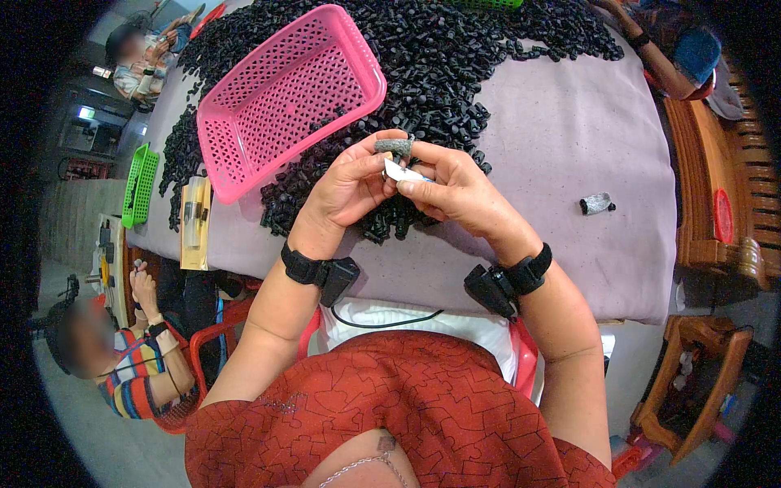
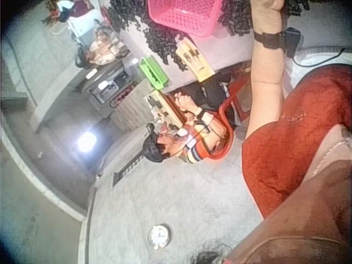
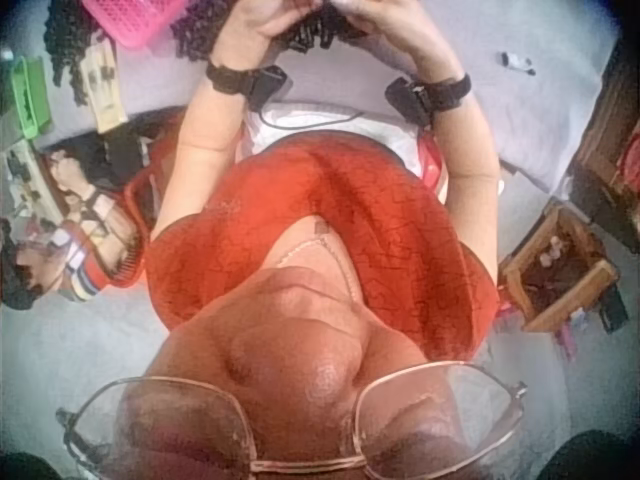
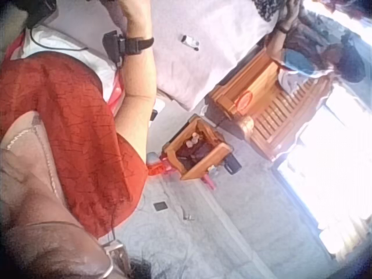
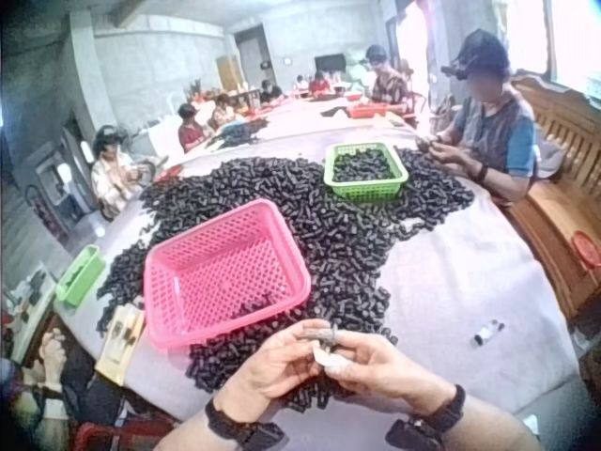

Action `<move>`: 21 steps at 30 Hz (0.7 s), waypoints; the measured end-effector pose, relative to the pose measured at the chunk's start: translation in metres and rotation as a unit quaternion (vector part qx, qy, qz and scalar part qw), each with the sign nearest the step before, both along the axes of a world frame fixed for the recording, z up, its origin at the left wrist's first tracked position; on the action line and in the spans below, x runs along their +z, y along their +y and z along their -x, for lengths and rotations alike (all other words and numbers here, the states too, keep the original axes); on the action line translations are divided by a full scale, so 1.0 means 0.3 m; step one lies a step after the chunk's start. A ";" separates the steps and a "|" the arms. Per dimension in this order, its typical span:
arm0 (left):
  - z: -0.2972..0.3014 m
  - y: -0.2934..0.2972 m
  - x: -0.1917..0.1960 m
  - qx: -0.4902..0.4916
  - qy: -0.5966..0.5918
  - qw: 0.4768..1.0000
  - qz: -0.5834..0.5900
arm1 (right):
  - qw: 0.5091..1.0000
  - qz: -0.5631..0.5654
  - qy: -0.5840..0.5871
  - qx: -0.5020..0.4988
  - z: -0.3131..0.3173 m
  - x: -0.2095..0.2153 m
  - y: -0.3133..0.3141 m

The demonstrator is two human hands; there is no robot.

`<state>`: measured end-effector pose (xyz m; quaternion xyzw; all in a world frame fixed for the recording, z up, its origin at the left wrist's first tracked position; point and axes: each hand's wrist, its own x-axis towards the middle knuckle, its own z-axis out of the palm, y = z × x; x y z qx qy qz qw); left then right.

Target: Assembling and sorting small black components on a workshop table.

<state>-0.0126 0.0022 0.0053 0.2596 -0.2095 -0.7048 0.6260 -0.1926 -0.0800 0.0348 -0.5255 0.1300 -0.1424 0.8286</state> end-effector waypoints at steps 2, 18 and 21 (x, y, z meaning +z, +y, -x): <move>-0.001 -0.001 -0.004 -0.004 0.001 1.000 0.004 | 1.000 0.002 0.010 0.009 0.003 -0.005 -0.006; 0.003 -0.004 -0.003 0.004 0.000 1.000 0.001 | 1.000 0.001 -0.022 0.010 0.000 -0.020 0.001; -0.001 -0.001 -0.004 -0.001 0.003 1.000 0.000 | 1.000 0.004 -0.012 0.000 -0.001 -0.013 -0.004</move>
